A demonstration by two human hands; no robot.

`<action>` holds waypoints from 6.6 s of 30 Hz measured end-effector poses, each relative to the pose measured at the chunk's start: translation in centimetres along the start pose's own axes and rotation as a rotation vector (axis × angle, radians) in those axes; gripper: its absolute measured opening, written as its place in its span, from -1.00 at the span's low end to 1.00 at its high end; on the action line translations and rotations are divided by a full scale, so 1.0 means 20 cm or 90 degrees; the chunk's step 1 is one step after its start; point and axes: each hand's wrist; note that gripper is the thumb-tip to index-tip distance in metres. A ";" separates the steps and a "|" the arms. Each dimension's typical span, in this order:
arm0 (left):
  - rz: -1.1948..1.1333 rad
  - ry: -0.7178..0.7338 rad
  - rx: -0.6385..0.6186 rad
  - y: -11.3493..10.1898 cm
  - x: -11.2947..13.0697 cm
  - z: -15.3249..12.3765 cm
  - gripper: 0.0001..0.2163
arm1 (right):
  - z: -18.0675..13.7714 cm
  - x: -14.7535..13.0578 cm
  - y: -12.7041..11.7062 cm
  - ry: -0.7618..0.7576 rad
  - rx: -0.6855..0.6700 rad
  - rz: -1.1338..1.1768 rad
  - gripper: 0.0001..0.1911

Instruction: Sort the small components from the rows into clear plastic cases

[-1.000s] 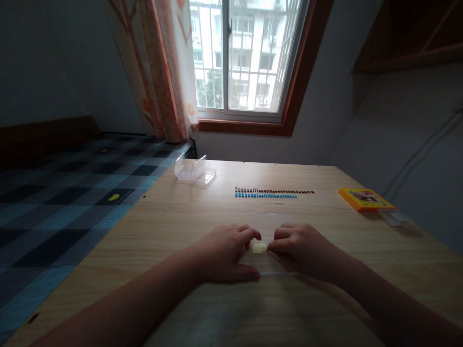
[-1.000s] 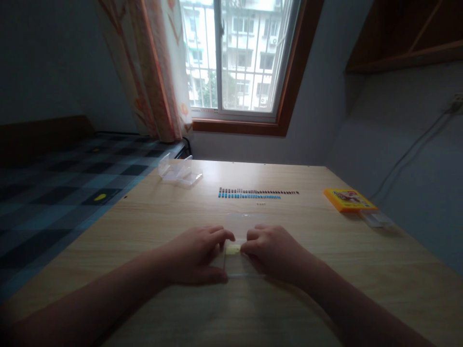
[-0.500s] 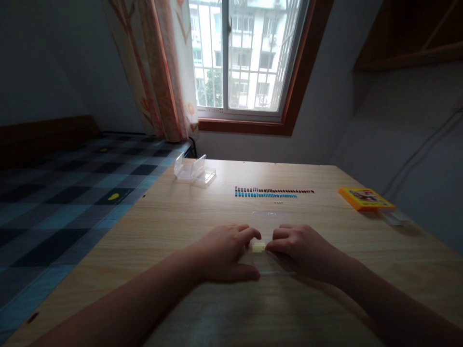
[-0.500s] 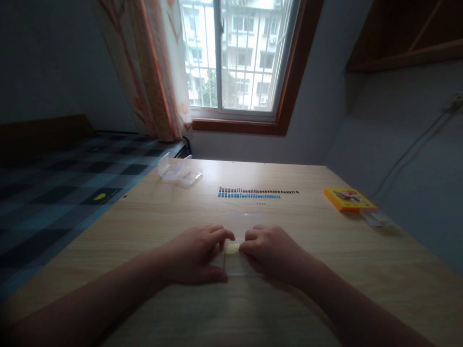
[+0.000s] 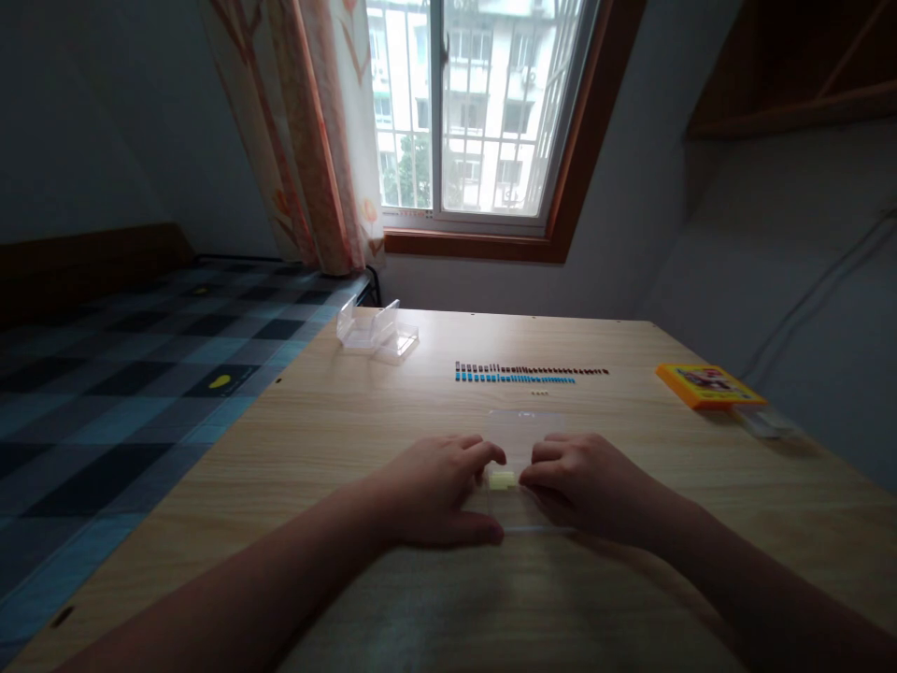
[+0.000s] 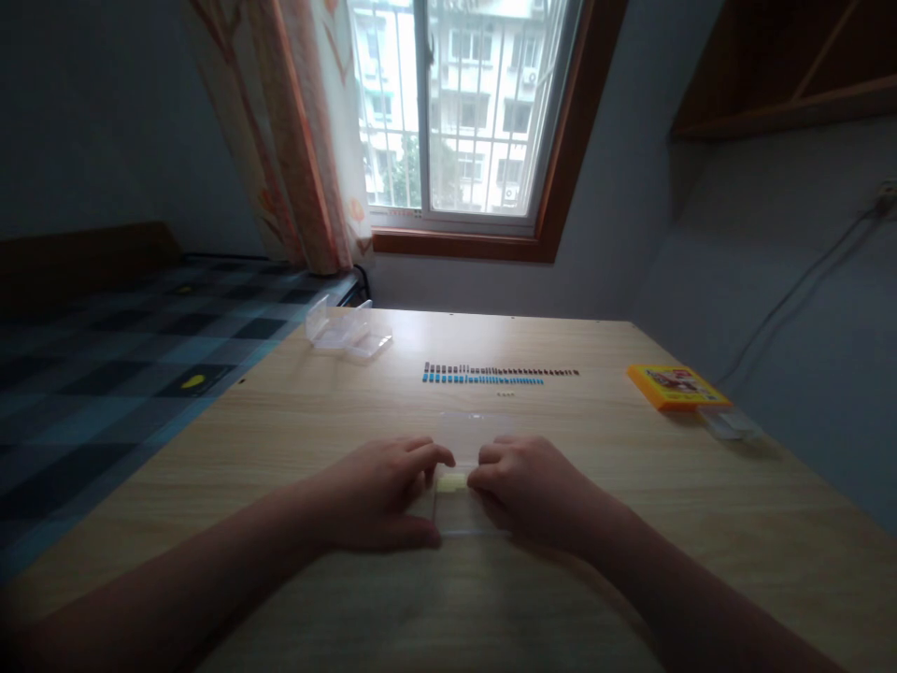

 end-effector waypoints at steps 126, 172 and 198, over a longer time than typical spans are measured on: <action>0.006 -0.003 -0.007 0.00 0.01 0.01 -0.41 | 0.00 0.03 0.00 -0.036 0.004 0.079 -0.81; 0.004 0.014 0.004 0.01 -0.01 0.00 -0.41 | -0.01 0.02 -0.01 -0.041 -0.035 0.075 -0.80; 0.009 0.012 -0.005 0.00 0.01 0.01 -0.42 | 0.00 -0.01 -0.01 -0.017 -0.035 0.042 -0.84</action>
Point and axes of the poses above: each hand's wrist, its own z-axis towards the middle knuckle, its own y-axis out of the palm, x = y × z, and after that the axes turned 12 degrees about x, right-handed
